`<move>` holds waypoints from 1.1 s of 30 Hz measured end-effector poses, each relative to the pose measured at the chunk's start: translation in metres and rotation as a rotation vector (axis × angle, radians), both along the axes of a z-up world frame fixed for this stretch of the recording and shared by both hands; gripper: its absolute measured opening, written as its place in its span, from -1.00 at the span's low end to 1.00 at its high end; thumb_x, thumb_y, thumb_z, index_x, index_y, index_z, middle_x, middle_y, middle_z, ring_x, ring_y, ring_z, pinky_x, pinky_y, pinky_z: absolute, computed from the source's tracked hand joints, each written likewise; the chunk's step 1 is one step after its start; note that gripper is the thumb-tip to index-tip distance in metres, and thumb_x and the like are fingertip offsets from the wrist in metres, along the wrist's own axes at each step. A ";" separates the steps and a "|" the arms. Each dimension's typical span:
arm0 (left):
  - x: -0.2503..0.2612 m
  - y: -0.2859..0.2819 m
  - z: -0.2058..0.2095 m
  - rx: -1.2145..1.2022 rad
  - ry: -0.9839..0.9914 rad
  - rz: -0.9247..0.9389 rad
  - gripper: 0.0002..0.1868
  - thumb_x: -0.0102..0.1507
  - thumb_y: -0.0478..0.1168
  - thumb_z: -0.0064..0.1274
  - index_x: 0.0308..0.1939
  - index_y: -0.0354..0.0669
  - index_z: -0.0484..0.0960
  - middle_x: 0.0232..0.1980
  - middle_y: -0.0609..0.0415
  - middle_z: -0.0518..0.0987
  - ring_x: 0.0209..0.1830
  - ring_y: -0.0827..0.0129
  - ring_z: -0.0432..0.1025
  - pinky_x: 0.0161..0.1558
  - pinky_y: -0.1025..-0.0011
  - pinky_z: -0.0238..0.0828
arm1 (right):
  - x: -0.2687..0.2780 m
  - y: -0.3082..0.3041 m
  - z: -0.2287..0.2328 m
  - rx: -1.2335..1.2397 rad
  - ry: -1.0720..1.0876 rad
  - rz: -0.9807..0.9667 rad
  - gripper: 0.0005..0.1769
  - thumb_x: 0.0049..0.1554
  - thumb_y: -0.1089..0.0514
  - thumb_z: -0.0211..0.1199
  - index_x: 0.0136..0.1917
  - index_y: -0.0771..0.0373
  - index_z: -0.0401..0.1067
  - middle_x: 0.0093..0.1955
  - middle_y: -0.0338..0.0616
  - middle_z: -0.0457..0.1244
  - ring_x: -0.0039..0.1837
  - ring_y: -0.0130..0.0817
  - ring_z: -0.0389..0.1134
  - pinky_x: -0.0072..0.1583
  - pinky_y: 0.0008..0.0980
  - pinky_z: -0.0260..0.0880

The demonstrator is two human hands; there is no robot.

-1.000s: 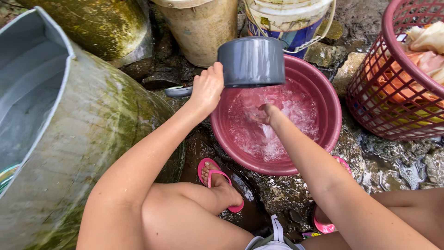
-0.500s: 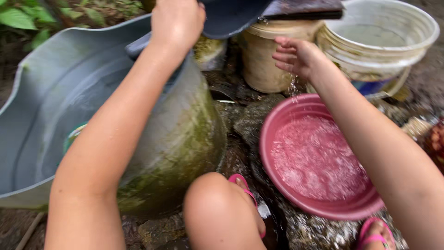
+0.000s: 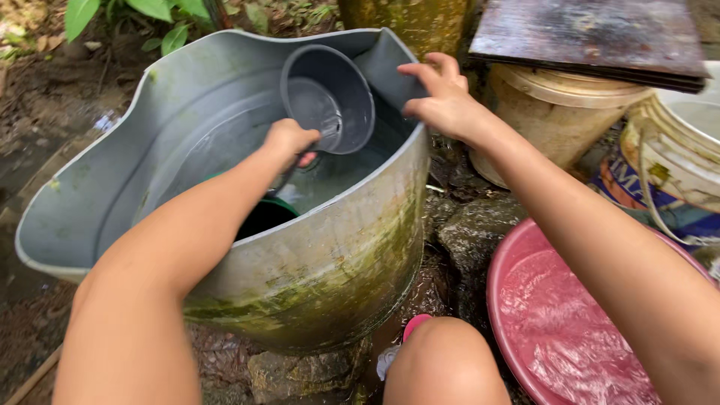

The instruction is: The person washes clothes in a basin by hand, dipping items in water, scrubbing them, and moving them into a laundry basket. They use a ladle to scoop water from a large container into the basin while rinsing.

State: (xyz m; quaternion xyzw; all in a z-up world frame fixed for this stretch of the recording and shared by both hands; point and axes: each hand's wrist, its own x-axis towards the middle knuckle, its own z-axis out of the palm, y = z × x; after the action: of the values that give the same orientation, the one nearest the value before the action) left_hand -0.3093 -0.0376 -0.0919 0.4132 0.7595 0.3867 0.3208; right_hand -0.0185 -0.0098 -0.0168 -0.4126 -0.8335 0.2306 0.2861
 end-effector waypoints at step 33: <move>0.052 -0.090 -0.158 -0.379 0.114 0.367 -0.50 -0.01 -0.09 0.07 -0.08 -0.26 0.35 -0.23 -0.29 0.50 -0.19 -0.14 0.39 -0.16 0.11 0.32 | -0.071 0.018 0.045 -0.061 -1.421 0.742 -0.08 0.01 -0.04 0.14 0.45 -0.06 -0.37 0.52 -0.14 -0.49 0.51 -0.25 -0.43 0.38 -0.10 -0.19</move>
State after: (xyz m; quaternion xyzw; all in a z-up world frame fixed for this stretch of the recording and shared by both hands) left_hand -0.2570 -0.1272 -0.2496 0.2224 0.8974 0.2654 0.2735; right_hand -0.0897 0.0079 0.0287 -0.1644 -0.8925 0.0153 -0.4198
